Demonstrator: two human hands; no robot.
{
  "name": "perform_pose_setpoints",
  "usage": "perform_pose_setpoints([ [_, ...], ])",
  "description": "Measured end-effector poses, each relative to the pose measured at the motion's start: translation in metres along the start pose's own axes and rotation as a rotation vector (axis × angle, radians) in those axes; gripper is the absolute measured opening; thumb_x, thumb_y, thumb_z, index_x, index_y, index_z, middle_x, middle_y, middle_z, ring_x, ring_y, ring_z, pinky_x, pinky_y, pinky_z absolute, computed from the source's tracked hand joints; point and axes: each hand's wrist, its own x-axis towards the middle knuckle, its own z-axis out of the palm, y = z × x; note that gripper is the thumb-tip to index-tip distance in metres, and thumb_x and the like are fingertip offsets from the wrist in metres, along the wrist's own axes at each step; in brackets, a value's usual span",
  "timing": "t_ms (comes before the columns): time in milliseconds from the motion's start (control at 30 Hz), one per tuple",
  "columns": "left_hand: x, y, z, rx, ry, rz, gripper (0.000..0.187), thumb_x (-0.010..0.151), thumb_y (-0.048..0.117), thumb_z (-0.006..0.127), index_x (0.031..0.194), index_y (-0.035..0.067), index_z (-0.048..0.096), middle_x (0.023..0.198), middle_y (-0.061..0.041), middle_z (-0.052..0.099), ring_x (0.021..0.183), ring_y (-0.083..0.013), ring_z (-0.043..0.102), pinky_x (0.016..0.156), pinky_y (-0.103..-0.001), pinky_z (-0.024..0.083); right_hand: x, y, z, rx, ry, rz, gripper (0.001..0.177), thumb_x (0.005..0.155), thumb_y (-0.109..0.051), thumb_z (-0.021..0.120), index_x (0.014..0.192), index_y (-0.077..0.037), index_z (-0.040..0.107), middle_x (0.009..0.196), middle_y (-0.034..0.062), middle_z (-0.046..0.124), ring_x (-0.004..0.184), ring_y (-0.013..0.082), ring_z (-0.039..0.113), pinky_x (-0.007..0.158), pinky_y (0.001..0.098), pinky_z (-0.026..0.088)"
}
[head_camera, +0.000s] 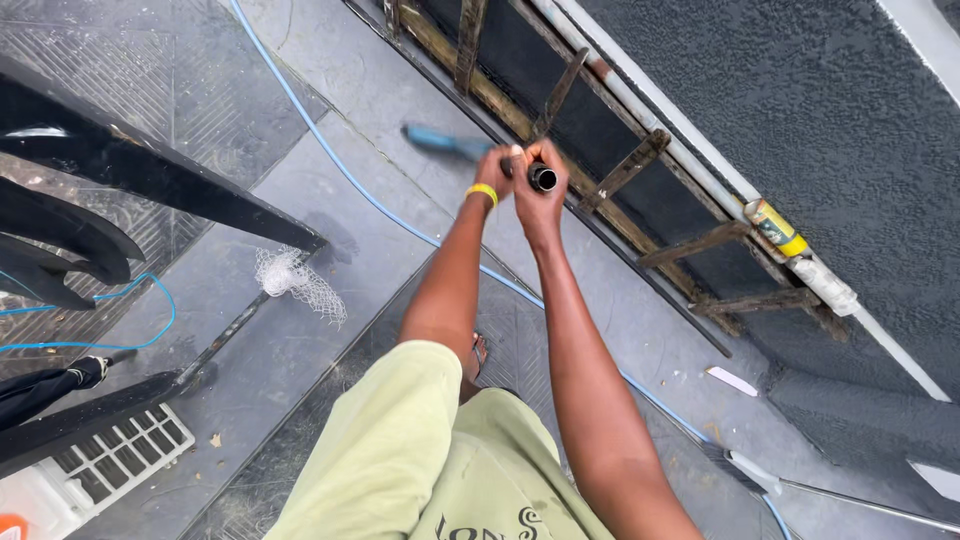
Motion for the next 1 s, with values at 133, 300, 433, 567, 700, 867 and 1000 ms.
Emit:
perform_pose_setpoints([
  [133, -0.031, 0.045, 0.02, 0.011, 0.014, -0.107, 0.024, 0.073, 0.022, 0.08, 0.085, 0.003, 0.075, 0.079, -0.02, 0.074, 0.081, -0.0403, 0.072, 0.069, -0.043, 0.055, 0.025, -0.013, -0.033, 0.217, -0.033, 0.274, 0.026, 0.097, -0.006, 0.067, 0.078, -0.01, 0.05, 0.071, -0.0029, 0.053, 0.063, 0.007, 0.053, 0.058, 0.0269, 0.045],
  [300, 0.006, 0.125, 0.018, 0.062, -0.039, 0.016, 0.024, 0.082, 0.024, 0.081, 0.086, 0.002, 0.073, 0.083, -0.02, 0.073, 0.084, -0.0418, 0.07, 0.071, -0.042, 0.056, 0.078, -0.058, -0.07, 0.327, -0.013, 0.079, 0.023, 0.099, 0.0, 0.068, 0.085, -0.007, 0.051, 0.074, 0.0002, 0.055, 0.065, 0.0096, 0.054, 0.061, 0.0275, 0.045],
  [433, 0.02, 0.102, 0.019, -0.044, -0.008, 0.049, 0.027, 0.076, 0.023, 0.082, 0.088, 0.001, 0.072, 0.08, -0.019, 0.073, 0.082, -0.04, 0.066, 0.069, -0.041, 0.056, 0.048, -0.043, -0.048, 0.244, 0.084, -0.008, 0.029, 0.101, -0.001, 0.068, 0.081, -0.007, 0.048, 0.073, -0.0015, 0.049, 0.065, 0.0078, 0.052, 0.06, 0.0264, 0.045],
  [567, -0.009, 0.059, 0.017, 0.074, -0.099, -0.002, 0.028, 0.076, 0.023, 0.085, 0.081, -0.001, 0.071, 0.075, -0.019, 0.071, 0.081, -0.0403, 0.064, 0.067, -0.042, 0.055, 0.014, -0.012, -0.041, 0.162, 0.058, 0.088, 0.032, 0.099, 0.0, 0.07, 0.08, -0.008, 0.045, 0.076, -0.0022, 0.045, 0.07, 0.007, 0.048, 0.063, 0.0258, 0.042],
  [700, -0.015, 0.099, 0.027, 0.045, -0.256, -0.118, 0.039, 0.072, 0.035, 0.09, 0.076, 0.001, 0.07, 0.07, -0.016, 0.072, 0.074, -0.0307, 0.077, 0.063, -0.041, 0.054, 0.04, -0.01, -0.078, 0.276, 0.14, 0.215, 0.025, 0.096, -0.002, 0.071, 0.079, -0.007, 0.053, 0.07, 0.002, 0.056, 0.062, 0.011, 0.056, 0.059, 0.0274, 0.045],
  [867, -0.005, 0.172, 0.065, 0.086, -0.226, 0.023, 0.031, 0.082, 0.03, 0.084, 0.084, 0.001, 0.074, 0.076, -0.018, 0.072, 0.077, -0.0368, 0.071, 0.067, -0.04, 0.056, 0.06, -0.039, -0.135, 0.443, 0.199, -0.053, 0.018, 0.1, 0.0, 0.065, 0.091, -0.006, 0.051, 0.076, 0.0052, 0.058, 0.066, 0.0126, 0.053, 0.063, 0.0297, 0.043],
  [1000, 0.0, 0.135, 0.089, 0.024, -0.126, 0.047, 0.025, 0.082, 0.024, 0.081, 0.088, 0.001, 0.075, 0.079, -0.019, 0.074, 0.081, -0.0376, 0.068, 0.07, -0.04, 0.056, 0.035, -0.021, -0.13, 0.225, 0.279, -0.046, 0.028, 0.104, -0.001, 0.065, 0.083, -0.006, 0.047, 0.073, 0.0009, 0.051, 0.066, 0.0093, 0.051, 0.064, 0.0273, 0.044],
])
